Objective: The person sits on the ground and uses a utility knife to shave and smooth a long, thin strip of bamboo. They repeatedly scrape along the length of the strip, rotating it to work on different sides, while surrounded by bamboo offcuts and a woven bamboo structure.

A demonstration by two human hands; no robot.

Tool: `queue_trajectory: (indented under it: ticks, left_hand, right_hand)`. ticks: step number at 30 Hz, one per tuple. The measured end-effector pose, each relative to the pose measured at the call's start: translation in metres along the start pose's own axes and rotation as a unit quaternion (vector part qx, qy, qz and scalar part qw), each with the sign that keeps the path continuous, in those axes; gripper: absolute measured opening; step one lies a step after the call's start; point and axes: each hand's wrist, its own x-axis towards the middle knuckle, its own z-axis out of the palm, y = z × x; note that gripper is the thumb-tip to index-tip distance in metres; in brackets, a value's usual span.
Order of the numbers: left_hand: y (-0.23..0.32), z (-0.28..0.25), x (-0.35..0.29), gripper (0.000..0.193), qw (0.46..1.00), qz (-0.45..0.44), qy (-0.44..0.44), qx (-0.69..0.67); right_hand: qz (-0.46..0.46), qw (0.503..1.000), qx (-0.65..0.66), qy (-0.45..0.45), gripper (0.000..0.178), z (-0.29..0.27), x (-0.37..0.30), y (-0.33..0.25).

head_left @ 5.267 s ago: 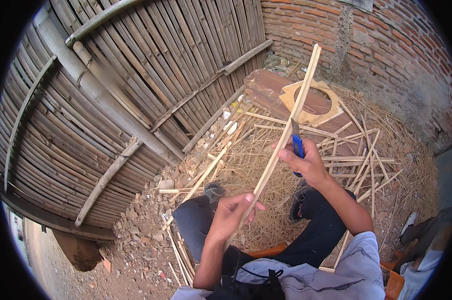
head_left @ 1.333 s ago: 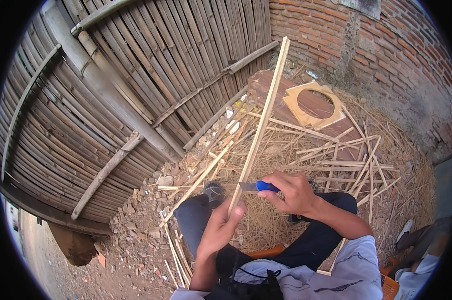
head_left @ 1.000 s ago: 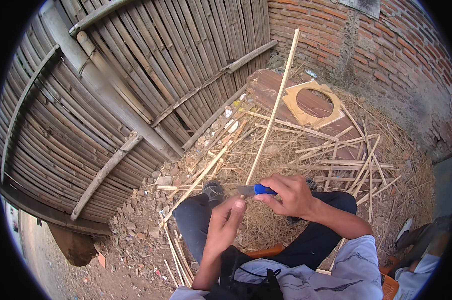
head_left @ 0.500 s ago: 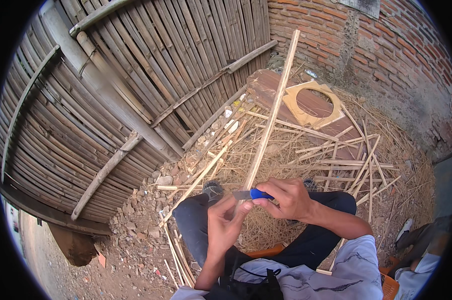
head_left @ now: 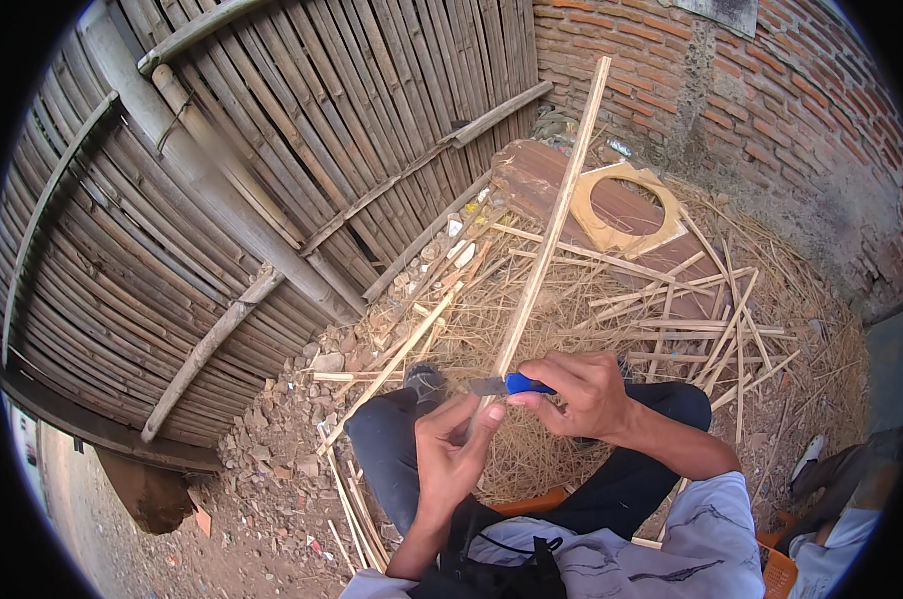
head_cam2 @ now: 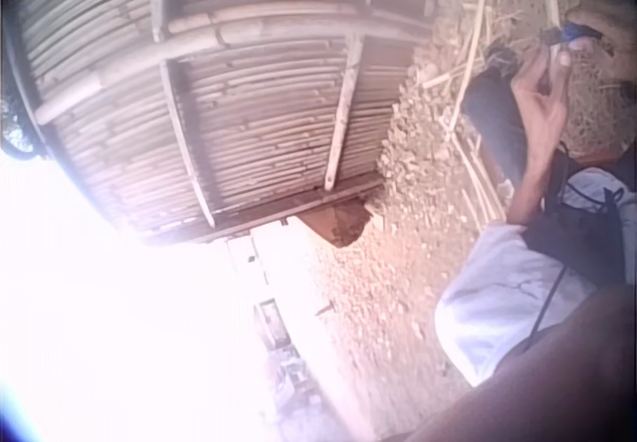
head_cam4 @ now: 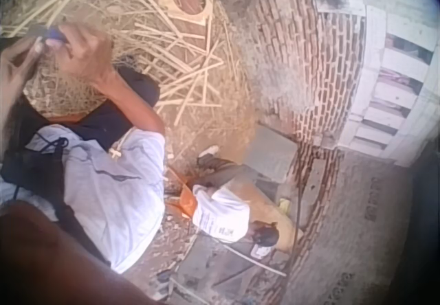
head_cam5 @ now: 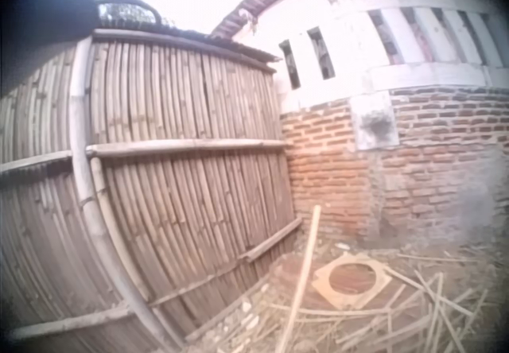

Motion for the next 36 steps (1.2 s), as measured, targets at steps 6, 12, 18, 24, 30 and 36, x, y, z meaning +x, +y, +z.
queue_trajectory:
  ticks: [6, 12, 18, 24, 30, 36]
  left_hand:
    - [0.001, -0.003, 0.0, 0.018, 1.0, 0.003, -0.004, 0.016]
    - [0.002, -0.005, -0.01, 0.031, 1.0, -0.021, 0.009, 0.015]
    - [-0.009, -0.012, -0.019, 0.032, 0.999, -0.042, -0.004, 0.003]
    - [-0.003, -0.016, -0.021, 0.034, 0.998, -0.064, -0.012, -0.002]
    - [0.002, -0.015, -0.02, 0.032, 0.999, -0.041, 0.002, 0.019]
    - [0.006, -0.016, -0.023, 0.031, 0.998, -0.029, 0.0, 0.051]
  right_hand:
    - [-0.008, 0.999, -0.023, -0.021, 0.031, -0.005, 0.003, -0.002]
    - [0.046, 0.996, -0.043, 0.067, 0.027, -0.016, 0.01, 0.016]
    - [0.053, 0.996, -0.033, 0.066, 0.026, -0.022, 0.011, 0.035]
    - [0.066, 0.997, -0.018, 0.041, 0.028, -0.022, 0.008, 0.032]
    - [0.051, 0.998, -0.007, 0.036, 0.03, -0.011, 0.005, 0.024]
    - [0.034, 0.997, -0.037, 0.059, 0.03, -0.018, 0.006, 0.033]
